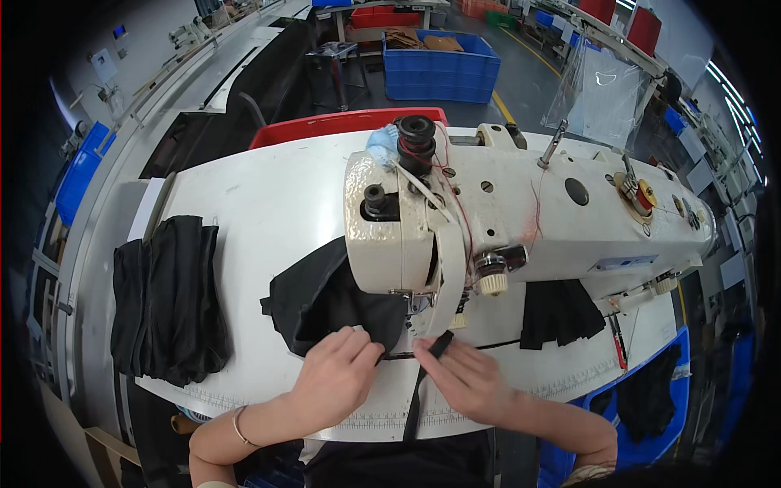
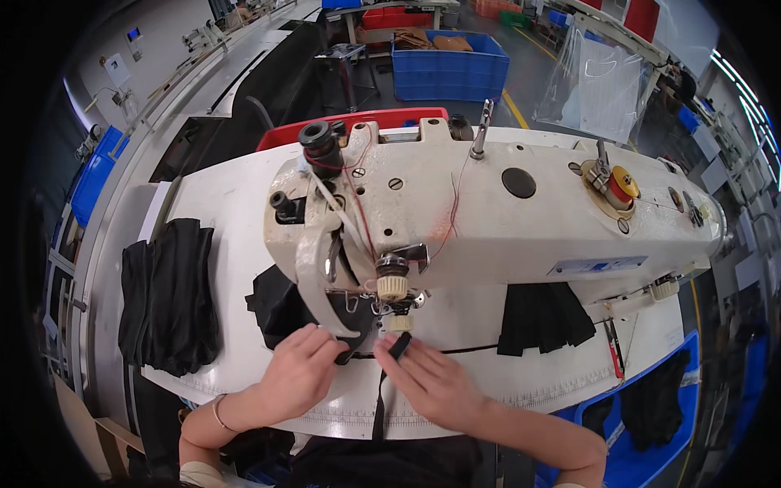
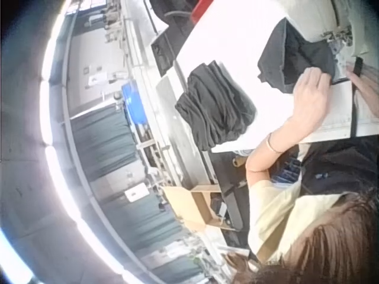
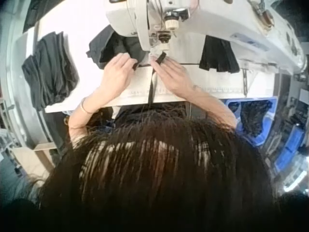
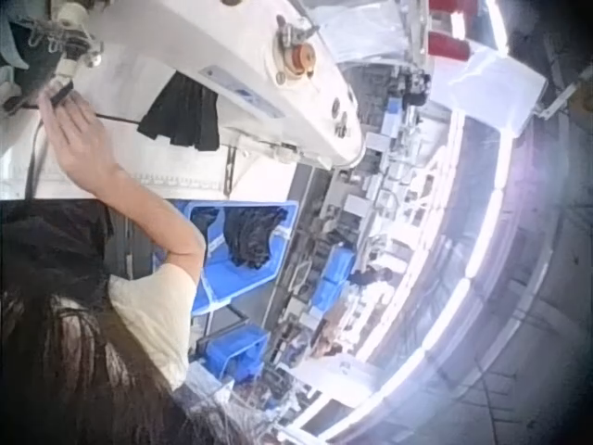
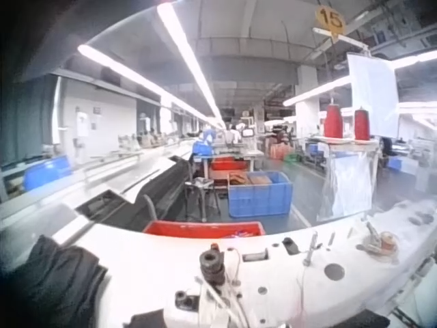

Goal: Sewing and assembling black leather or fabric bags using an industrial sewing machine.

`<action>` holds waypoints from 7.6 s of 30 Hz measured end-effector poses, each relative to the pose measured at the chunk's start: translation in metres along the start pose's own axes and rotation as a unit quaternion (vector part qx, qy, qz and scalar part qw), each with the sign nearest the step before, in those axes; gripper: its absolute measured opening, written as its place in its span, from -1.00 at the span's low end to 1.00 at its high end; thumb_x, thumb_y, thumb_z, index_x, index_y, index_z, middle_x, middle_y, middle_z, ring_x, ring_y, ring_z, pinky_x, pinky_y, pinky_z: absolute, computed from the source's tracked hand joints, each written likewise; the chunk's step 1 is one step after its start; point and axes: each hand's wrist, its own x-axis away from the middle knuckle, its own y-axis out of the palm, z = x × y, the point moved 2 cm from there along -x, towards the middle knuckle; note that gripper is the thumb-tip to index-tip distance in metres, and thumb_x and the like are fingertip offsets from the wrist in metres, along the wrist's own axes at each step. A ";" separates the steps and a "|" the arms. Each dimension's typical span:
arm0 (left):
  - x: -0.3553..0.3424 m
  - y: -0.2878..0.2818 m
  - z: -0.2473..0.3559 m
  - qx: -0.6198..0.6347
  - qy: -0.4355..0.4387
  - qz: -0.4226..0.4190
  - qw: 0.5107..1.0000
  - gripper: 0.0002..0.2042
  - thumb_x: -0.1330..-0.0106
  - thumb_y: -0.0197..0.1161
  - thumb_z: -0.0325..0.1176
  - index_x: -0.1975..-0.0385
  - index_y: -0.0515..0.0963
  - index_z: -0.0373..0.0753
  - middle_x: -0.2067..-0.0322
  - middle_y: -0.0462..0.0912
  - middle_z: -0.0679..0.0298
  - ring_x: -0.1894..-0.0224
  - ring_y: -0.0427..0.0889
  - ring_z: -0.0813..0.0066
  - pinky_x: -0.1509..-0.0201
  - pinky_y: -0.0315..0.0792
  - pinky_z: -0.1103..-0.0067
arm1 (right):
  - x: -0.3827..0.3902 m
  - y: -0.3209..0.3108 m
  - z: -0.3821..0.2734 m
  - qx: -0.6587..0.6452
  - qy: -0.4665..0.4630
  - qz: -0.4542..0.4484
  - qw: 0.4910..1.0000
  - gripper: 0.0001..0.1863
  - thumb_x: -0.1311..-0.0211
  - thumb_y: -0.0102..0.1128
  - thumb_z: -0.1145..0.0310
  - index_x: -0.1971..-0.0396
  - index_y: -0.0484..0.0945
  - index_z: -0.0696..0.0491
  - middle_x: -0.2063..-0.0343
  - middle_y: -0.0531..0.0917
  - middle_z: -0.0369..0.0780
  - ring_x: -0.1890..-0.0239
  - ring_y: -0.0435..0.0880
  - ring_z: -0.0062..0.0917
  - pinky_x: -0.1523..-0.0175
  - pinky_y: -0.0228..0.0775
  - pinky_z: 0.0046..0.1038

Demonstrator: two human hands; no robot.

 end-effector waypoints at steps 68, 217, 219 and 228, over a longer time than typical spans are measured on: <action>-0.022 0.053 -0.049 0.149 0.108 0.139 0.973 -0.70 0.13 0.17 -0.52 0.30 0.56 -0.39 0.28 0.58 0.02 0.28 0.58 0.08 0.24 0.49 0.31 | 0.002 0.062 0.026 -0.001 -0.076 0.053 0.996 -0.72 0.31 0.09 0.39 0.53 0.52 0.27 0.44 0.50 -0.01 0.37 0.43 -0.20 0.31 0.31 -0.20; 0.034 -0.020 -0.033 0.403 -0.300 0.329 0.800 -0.88 -0.35 0.01 -0.47 0.32 0.50 -0.34 0.43 0.48 0.44 0.42 0.33 0.77 0.29 0.29 0.76 | 0.050 0.009 -0.094 0.167 -0.024 -0.025 0.985 -0.70 -0.16 0.13 0.37 0.21 0.56 0.30 0.24 0.55 -0.08 0.13 0.57 -0.29 -0.03 0.44 -0.42; 0.003 -0.042 -0.066 0.541 -0.316 0.281 0.727 -0.86 -0.38 0.02 -0.39 0.34 0.46 -0.32 0.45 0.46 0.45 0.43 0.34 0.80 0.30 0.28 0.81 | 0.057 0.015 -0.094 0.151 -0.061 -0.077 0.984 -0.71 -0.15 0.11 0.39 0.22 0.55 0.29 0.17 0.56 -0.06 0.07 0.57 -0.26 -0.11 0.42 -0.37; 0.042 -0.017 0.051 -0.100 0.211 0.002 0.972 -0.75 0.10 0.18 -0.41 0.38 0.59 -0.34 0.43 0.49 0.27 0.44 0.44 0.51 0.45 0.29 0.66 | 0.068 0.012 -0.076 0.044 -0.048 -0.056 0.996 -0.67 -0.01 0.06 0.43 0.21 0.56 0.27 0.10 0.55 -0.06 -0.02 0.54 -0.26 -0.19 0.35 -0.31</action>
